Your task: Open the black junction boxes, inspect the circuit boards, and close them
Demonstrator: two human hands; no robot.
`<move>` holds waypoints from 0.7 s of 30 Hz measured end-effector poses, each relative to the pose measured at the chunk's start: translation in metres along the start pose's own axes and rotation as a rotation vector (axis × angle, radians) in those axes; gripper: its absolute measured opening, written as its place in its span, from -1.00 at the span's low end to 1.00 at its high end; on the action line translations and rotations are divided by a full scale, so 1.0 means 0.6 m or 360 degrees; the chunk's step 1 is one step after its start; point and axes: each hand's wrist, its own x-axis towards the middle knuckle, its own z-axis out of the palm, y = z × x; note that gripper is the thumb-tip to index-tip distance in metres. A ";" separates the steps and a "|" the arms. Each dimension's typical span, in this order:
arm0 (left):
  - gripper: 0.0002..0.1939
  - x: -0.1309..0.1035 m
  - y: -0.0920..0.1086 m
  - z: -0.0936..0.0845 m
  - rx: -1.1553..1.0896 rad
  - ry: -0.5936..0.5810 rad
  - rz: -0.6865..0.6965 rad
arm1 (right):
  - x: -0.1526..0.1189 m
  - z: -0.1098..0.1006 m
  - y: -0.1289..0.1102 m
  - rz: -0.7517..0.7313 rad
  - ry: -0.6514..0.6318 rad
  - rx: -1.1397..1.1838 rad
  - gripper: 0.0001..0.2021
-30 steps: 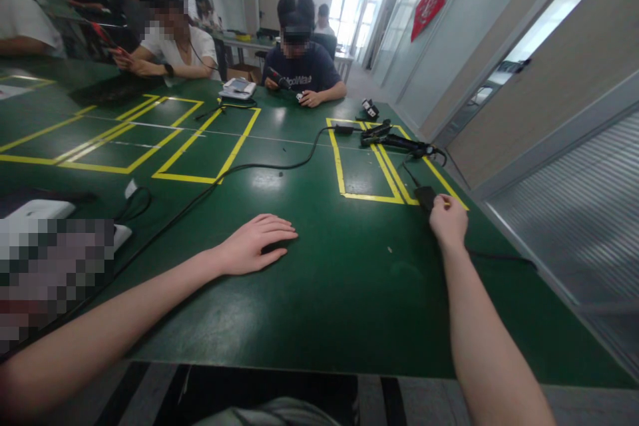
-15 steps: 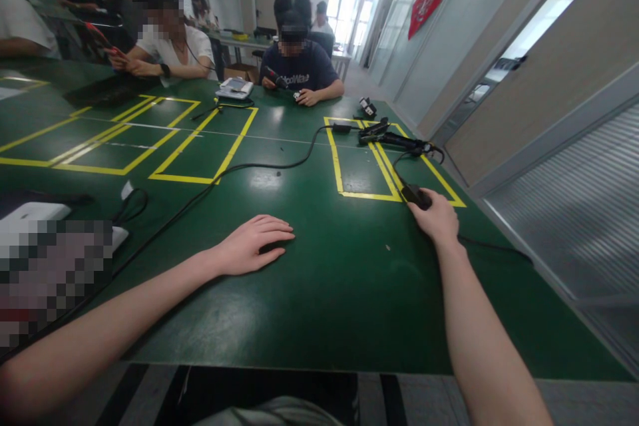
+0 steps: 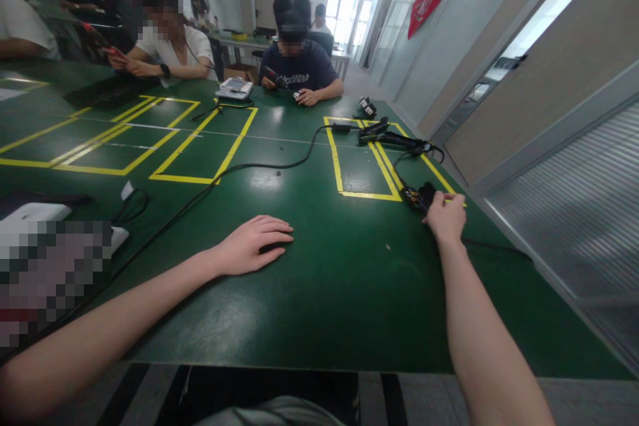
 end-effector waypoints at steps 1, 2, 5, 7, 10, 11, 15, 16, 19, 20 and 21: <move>-0.74 0.000 0.000 0.000 0.0003 0.0001 0.0002 | -0.002 -0.002 -0.003 0.0073 -0.0010 0.0000 -0.60; -0.74 0.000 -0.001 0.000 0.0005 0.0000 0.0002 | -0.003 -0.004 -0.007 0.0133 -0.0023 0.0000 -0.61; -0.75 0.000 0.000 -0.001 0.0004 0.0003 0.0004 | -0.008 -0.009 -0.015 0.0218 -0.0060 0.0014 -0.64; -0.75 0.001 0.000 -0.002 -0.0007 0.0006 0.0015 | -0.013 -0.010 -0.019 0.0224 -0.0073 0.0034 -0.64; -0.75 0.001 0.003 -0.004 -0.0021 0.0009 0.0037 | -0.021 -0.012 -0.023 0.0179 -0.0053 0.0067 -0.57; -0.75 0.002 0.003 -0.005 -0.0023 0.0008 0.0041 | -0.024 -0.013 -0.024 0.0154 -0.0039 0.0075 -0.54; -0.75 0.001 0.005 -0.006 -0.0036 0.0003 0.0026 | -0.031 -0.019 -0.033 0.0020 0.0014 0.0063 -0.51; -0.75 0.001 0.006 -0.006 -0.0039 0.0002 0.0023 | -0.031 -0.020 -0.036 -0.0021 0.0023 0.0049 -0.52; -0.75 0.001 0.006 -0.006 -0.0040 0.0002 0.0019 | -0.032 -0.022 -0.041 -0.0129 0.0019 0.0007 -0.63; -0.75 0.001 0.006 -0.006 -0.0037 0.0004 0.0019 | -0.032 -0.022 -0.041 -0.0149 0.0005 -0.0002 -0.68; -0.75 0.001 0.006 -0.006 -0.0033 0.0002 0.0018 | -0.032 -0.021 -0.041 -0.0158 -0.0011 -0.0012 -0.72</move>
